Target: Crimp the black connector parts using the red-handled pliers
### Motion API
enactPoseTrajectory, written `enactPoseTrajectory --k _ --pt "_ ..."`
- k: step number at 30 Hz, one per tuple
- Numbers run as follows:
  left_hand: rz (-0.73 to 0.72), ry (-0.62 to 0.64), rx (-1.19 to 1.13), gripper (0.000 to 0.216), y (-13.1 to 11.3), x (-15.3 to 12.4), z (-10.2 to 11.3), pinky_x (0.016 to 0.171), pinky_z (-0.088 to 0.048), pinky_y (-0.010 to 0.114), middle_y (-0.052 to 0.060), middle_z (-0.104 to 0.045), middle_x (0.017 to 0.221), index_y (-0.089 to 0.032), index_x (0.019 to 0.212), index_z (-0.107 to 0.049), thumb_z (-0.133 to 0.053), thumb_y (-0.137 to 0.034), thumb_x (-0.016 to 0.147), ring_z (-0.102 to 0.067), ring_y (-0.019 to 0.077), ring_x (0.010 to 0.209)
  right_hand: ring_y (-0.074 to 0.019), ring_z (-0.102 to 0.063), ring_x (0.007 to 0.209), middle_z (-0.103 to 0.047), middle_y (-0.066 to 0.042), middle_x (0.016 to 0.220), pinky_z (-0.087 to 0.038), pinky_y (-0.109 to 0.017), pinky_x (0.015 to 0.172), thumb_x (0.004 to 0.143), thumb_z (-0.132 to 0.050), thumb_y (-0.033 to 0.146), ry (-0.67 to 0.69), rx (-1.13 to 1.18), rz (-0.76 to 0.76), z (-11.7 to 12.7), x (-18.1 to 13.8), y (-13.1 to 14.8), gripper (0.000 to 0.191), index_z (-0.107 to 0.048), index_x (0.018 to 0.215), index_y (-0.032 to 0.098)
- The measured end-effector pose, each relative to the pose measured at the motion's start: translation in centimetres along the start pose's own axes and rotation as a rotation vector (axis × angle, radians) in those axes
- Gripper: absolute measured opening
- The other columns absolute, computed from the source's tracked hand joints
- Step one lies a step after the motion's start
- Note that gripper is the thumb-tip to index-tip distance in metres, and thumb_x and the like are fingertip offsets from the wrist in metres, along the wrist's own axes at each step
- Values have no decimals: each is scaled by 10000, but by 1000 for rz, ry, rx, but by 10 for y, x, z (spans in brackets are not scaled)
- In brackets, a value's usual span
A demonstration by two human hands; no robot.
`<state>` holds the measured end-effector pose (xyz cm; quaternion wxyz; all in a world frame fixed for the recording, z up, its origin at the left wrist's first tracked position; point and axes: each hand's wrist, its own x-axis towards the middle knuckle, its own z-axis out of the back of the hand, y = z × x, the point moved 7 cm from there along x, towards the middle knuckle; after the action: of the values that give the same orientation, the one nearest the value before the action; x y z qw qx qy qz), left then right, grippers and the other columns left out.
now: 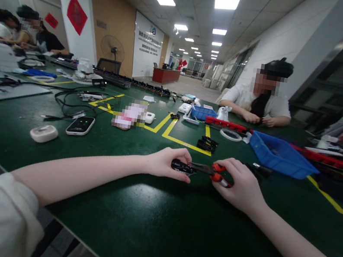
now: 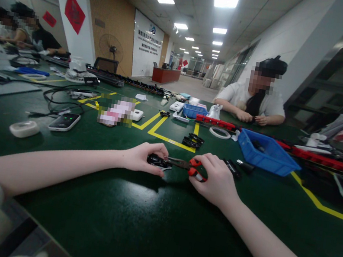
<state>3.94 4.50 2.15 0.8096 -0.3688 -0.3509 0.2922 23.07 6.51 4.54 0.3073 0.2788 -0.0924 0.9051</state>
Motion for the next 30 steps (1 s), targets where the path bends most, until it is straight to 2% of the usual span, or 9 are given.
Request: enactPoseTrajectory --k 4,10,13,18,25,30 --pt "33 4 22 454 1 0 0 739 -471 260 9 -704 865 -169 1033 -550 -830 -384 748 -639 150 770 -300 -657 887 -693 -104 968 -500 -418 747 785 -622 297 -7 13 0 2 1 1 243 -620 1014 215" --pt "22 20 62 480 -1 1 1 753 -468 255 1 -700 858 -158 1136 -595 -817 -374 769 -647 149 776 -341 -670 913 -703 -124 1017 -503 -473 778 778 -627 317 -38 3 10 0 -2 -5 393 -558 1154 222" --pt "-3 31 60 452 -2 2 2 803 -476 272 9 -702 867 -150 1135 -619 -803 -376 789 -655 159 813 -347 -675 890 -712 -112 988 -483 -500 794 775 -631 293 -87 3 63 0 -2 -6 323 -555 1086 252" --pt "21 51 71 426 -1 2 3 776 -472 261 12 -700 895 -154 1130 -635 -804 -360 798 -656 158 819 -373 -663 877 -703 -103 933 -481 -536 756 757 -648 286 -58 5 88 -3 0 -6 271 -566 1014 277" --pt "19 58 72 443 0 2 2 780 -469 267 3 -697 878 -158 1151 -642 -803 -369 797 -658 158 816 -330 -649 795 -682 -103 975 -501 -484 667 758 -646 302 -27 37 80 -5 -1 -5 204 -612 957 280" --pt "42 75 99 469 4 3 2 838 -477 283 48 -717 1014 -148 1167 -679 -815 -380 783 -663 195 924 -305 -643 753 -679 -83 927 -500 -455 631 745 -652 323 1 26 80 -6 -1 -3 189 -623 928 286"
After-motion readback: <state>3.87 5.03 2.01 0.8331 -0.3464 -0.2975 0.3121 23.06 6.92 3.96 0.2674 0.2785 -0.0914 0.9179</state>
